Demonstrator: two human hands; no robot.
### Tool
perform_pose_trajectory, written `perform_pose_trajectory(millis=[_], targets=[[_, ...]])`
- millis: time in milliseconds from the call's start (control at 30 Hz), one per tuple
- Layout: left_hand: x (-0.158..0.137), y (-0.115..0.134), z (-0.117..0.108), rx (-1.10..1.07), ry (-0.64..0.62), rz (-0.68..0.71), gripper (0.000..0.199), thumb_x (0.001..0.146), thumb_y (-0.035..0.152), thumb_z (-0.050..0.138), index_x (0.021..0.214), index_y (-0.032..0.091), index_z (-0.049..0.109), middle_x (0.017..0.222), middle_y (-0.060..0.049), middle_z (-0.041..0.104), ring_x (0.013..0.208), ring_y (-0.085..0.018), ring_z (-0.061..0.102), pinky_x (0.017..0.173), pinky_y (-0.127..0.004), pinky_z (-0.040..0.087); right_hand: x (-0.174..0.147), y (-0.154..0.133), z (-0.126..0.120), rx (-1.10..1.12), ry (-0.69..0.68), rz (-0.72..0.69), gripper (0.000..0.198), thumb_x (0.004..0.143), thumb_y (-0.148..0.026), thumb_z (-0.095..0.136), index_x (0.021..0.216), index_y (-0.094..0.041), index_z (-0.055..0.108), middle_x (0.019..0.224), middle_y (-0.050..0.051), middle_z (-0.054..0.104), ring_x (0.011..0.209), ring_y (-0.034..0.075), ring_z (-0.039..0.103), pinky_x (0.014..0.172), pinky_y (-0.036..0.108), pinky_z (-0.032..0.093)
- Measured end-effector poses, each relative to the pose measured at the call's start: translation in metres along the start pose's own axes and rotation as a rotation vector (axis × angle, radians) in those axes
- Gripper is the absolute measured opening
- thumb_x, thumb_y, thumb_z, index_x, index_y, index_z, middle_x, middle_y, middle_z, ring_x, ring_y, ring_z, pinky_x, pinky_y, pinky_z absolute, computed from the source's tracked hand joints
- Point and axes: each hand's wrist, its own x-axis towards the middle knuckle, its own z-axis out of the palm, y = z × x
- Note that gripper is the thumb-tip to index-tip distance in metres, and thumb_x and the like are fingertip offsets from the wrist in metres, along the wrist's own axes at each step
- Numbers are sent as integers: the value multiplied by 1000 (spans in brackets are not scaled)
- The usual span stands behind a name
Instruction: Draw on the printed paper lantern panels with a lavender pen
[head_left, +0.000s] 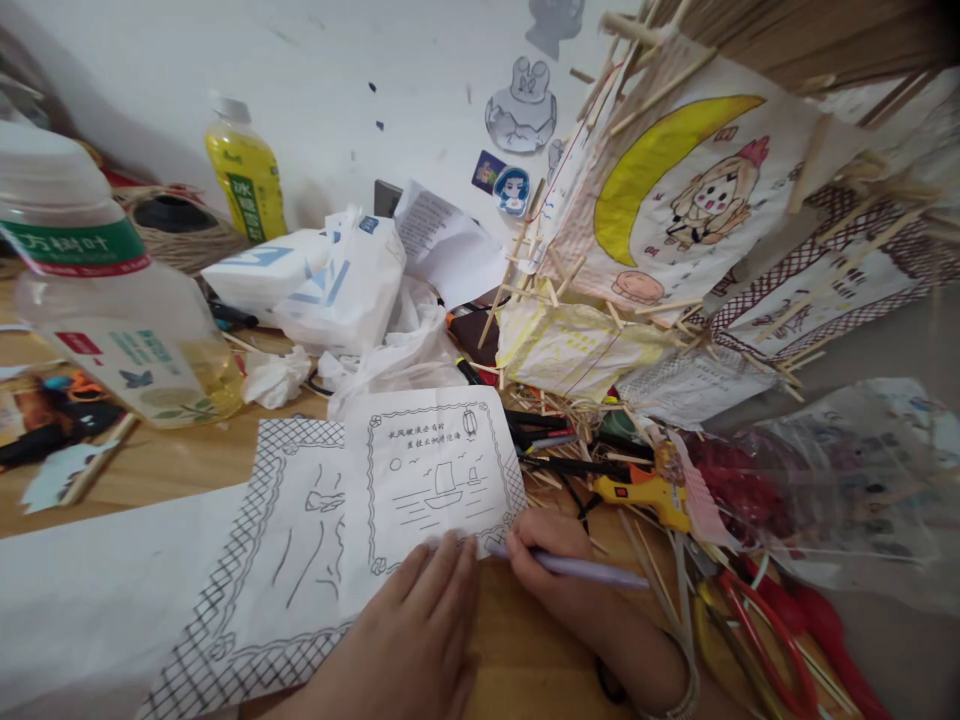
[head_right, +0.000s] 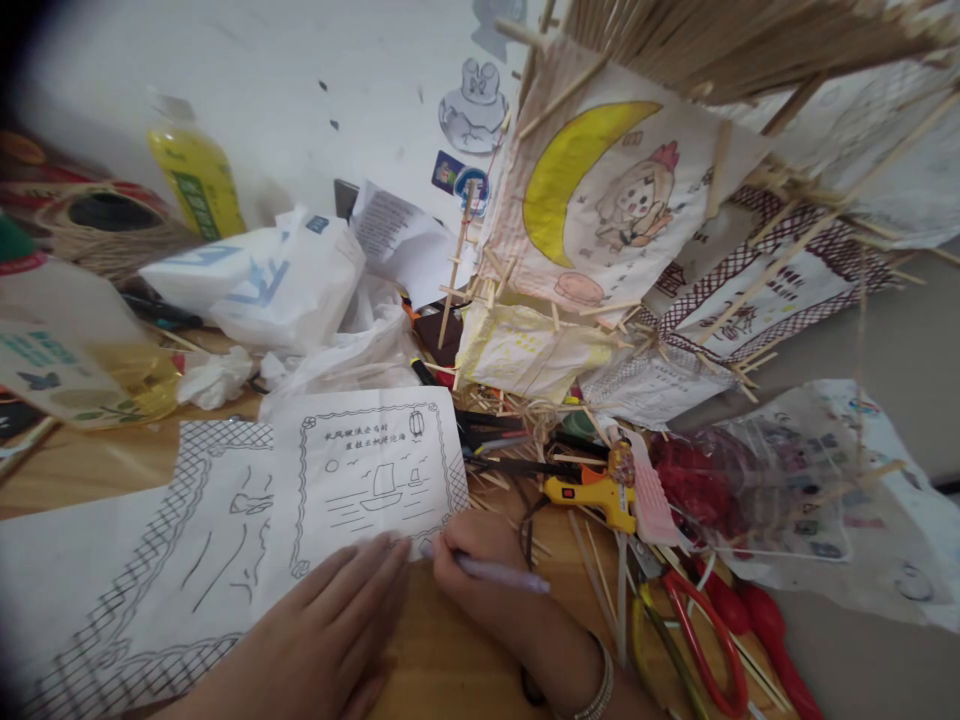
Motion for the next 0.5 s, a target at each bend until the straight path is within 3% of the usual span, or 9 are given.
perform_pose_trajectory(millis=[500], targets=[[-3, 4, -1, 52, -24, 36, 40, 92, 44, 49, 110, 15, 69, 123, -11, 65, 117, -28, 52, 101, -41, 25, -4, 6, 5, 17, -11, -41, 32, 86, -18, 42, 54, -21, 37, 51, -4, 44, 49, 11, 42, 50, 25, 30]])
